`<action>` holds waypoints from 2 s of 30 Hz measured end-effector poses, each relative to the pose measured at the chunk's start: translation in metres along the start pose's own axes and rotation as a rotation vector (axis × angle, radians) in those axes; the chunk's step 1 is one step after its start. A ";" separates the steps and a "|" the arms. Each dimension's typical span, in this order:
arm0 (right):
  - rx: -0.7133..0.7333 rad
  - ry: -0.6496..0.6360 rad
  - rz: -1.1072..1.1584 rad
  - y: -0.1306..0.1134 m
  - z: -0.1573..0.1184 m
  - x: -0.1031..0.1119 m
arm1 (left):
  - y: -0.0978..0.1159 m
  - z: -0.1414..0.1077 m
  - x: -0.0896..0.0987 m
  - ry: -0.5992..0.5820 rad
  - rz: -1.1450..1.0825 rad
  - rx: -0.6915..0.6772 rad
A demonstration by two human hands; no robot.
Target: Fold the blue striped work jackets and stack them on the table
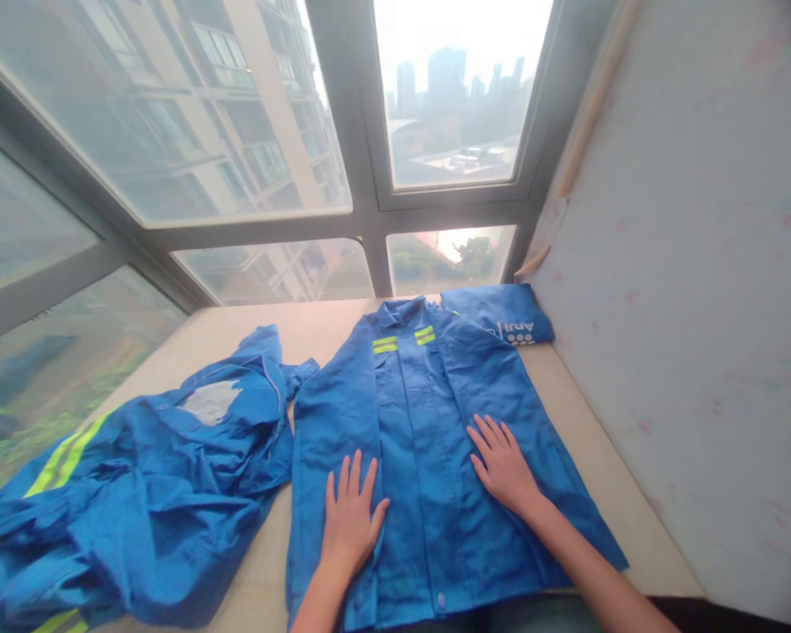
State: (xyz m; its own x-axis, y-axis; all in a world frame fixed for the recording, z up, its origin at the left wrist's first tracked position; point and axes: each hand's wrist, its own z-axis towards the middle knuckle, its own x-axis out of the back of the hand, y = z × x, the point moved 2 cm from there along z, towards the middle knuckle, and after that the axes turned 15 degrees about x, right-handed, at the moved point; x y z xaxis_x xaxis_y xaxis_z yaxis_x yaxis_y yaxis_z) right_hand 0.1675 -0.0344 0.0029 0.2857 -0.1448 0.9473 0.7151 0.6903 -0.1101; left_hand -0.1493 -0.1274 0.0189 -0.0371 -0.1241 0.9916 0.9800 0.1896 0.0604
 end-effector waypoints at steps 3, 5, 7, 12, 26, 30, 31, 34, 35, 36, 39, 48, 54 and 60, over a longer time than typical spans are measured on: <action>-0.009 -0.024 -0.017 -0.004 -0.009 -0.008 | -0.006 -0.014 -0.006 -0.008 0.003 -0.019; -0.014 -0.030 -0.019 -0.008 -0.017 -0.010 | -0.011 -0.021 -0.007 -0.015 0.000 -0.020; -0.016 -0.031 -0.012 -0.011 -0.022 -0.010 | -0.013 -0.022 -0.005 -0.028 -0.007 -0.026; -0.054 0.003 0.036 -0.011 -0.014 -0.005 | -0.007 0.004 0.005 0.052 -0.052 0.026; -0.031 -0.038 0.005 -0.019 0.033 -0.026 | -0.015 0.039 -0.015 0.003 -0.008 0.024; -0.059 -0.016 0.075 -0.016 0.042 -0.016 | -0.015 0.048 -0.008 -0.019 -0.036 0.071; -0.065 -0.009 0.100 -0.012 0.046 -0.013 | -0.010 0.058 -0.004 -0.012 -0.053 0.092; -0.075 0.032 0.184 0.002 0.059 -0.011 | 0.019 0.110 0.009 0.031 -0.176 0.107; -0.079 0.056 0.202 0.006 0.061 -0.012 | 0.033 0.136 0.013 0.039 -0.242 0.094; -0.084 0.081 0.209 0.009 0.063 -0.015 | 0.047 0.164 0.016 0.046 -0.313 0.092; -0.091 0.137 0.196 0.013 0.065 -0.023 | 0.085 0.257 0.017 0.043 -0.413 0.145; -0.090 0.183 0.261 0.012 0.065 -0.024 | 0.127 0.421 -0.003 0.003 -0.335 0.212; -0.103 0.197 0.311 0.013 0.065 -0.024 | 0.137 0.407 -0.014 0.015 -0.285 0.032; -0.087 0.224 0.319 0.014 0.065 -0.022 | 0.140 0.397 -0.030 0.039 -0.287 0.116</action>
State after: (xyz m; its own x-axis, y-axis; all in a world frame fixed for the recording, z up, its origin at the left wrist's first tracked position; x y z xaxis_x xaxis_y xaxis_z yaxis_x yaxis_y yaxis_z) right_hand 0.1292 0.0245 0.0004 0.6268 -0.0905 0.7739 0.6168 0.6645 -0.4219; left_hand -0.0889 0.2895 0.0435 -0.2993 -0.2254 0.9272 0.9017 0.2509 0.3521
